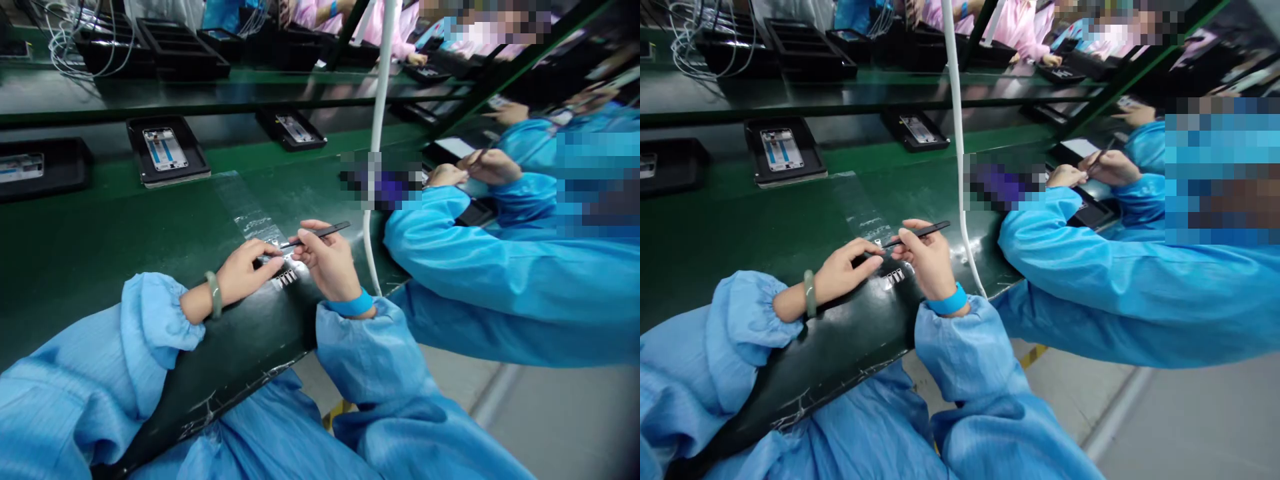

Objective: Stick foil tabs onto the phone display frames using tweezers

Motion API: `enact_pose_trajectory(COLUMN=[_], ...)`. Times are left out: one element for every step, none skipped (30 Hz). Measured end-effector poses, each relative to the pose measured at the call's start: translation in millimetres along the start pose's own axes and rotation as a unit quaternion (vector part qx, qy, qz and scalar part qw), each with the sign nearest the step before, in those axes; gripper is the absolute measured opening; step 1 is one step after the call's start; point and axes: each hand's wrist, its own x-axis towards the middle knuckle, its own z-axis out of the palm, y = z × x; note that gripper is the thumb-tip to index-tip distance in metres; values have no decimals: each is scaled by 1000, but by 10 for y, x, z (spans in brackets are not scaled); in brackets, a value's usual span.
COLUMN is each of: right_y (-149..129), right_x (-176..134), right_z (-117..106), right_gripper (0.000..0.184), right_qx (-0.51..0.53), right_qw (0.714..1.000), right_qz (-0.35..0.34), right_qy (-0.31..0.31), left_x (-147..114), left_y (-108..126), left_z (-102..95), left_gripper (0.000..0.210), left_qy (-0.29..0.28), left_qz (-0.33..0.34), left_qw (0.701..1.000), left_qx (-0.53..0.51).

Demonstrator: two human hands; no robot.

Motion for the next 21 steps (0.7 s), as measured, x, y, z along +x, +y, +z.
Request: enact_pose_trajectory(right_y=[15, 30, 45, 59, 70, 80, 87, 92, 95, 97, 99, 102, 105, 110, 117, 125, 134, 145, 156, 167, 176], right_x=[-28, -52, -71, -86, -97, -105, -112, -118, -126, -134, -143, -152, -158, -162, -161, -156, -147, -135, -120, -105, -91], right_z=[54, 106, 156, 202, 242, 277, 305, 328, 345, 358, 367, 373, 375, 375, 373, 370, 366, 362, 358, 355, 355], right_gripper=[31, 31, 31, 30, 30, 30, 30, 29, 28, 27, 25, 23, 22, 20, 19, 19, 19, 19, 19, 19, 18], right_qx=[12, 19, 19, 16, 10, 3, -6, -20, -38, -58, -80, -103, -123, -140, -154, -165, -173, -180, -187, -193, -200], right_qw=[1000, 999, 999, 999, 998, 997, 996, 994, 992, 989, 985, 979, 974, 967, 962, 957, 952, 949, 946, 943, 941], right_qz=[-10, -18, -25, -32, -40, -50, -63, -78, -95, -114, -134, -155, -174, -191, -206, -218, -227, -234, -239, -242, -245], right_qy=[-11, -22, -30, -39, -49, -60, -68, -74, -77, -78, -78, -80, -84, -89, -96, -102, -108, -113, -116, -117, -119], left_x=[-27, -56, -84, -111, -135, -157, -174, -188, -197, -202, -204, -203, -201, -198, -194, -192, -190, -189, -189, -188, -188], left_y=[8, 11, 11, 7, 2, -5, -11, -17, -21, -25, -28, -31, -35, -39, -45, -52, -61, -71, -82, -93, -103], left_z=[-28, -55, -82, -107, -131, -155, -177, -197, -216, -233, -247, -260, -271, -282, -292, -303, -314, -327, -340, -354, -366], left_gripper=[25, 26, 27, 27, 27, 26, 26, 26, 26, 25, 25, 25, 24, 23, 23, 22, 22, 21, 20, 20, 20], left_qy=[22, 38, 52, 62, 71, 79, 85, 90, 95, 98, 101, 103, 105, 106, 107, 106, 104, 102, 98, 94, 89], left_qz=[-19, -37, -54, -68, -80, -91, -100, -108, -115, -120, -123, -124, -125, -124, -123, -122, -121, -120, -120, -120, -120], left_qw=[999, 998, 995, 993, 990, 988, 985, 983, 982, 981, 980, 980, 980, 981, 981, 982, 983, 984, 985, 986, 987], left_qx=[-23, -43, -62, -77, -91, -101, -109, -114, -116, -117, -116, -114, -112, -109, -105, -99, -93, -85, -77, -69, -61])
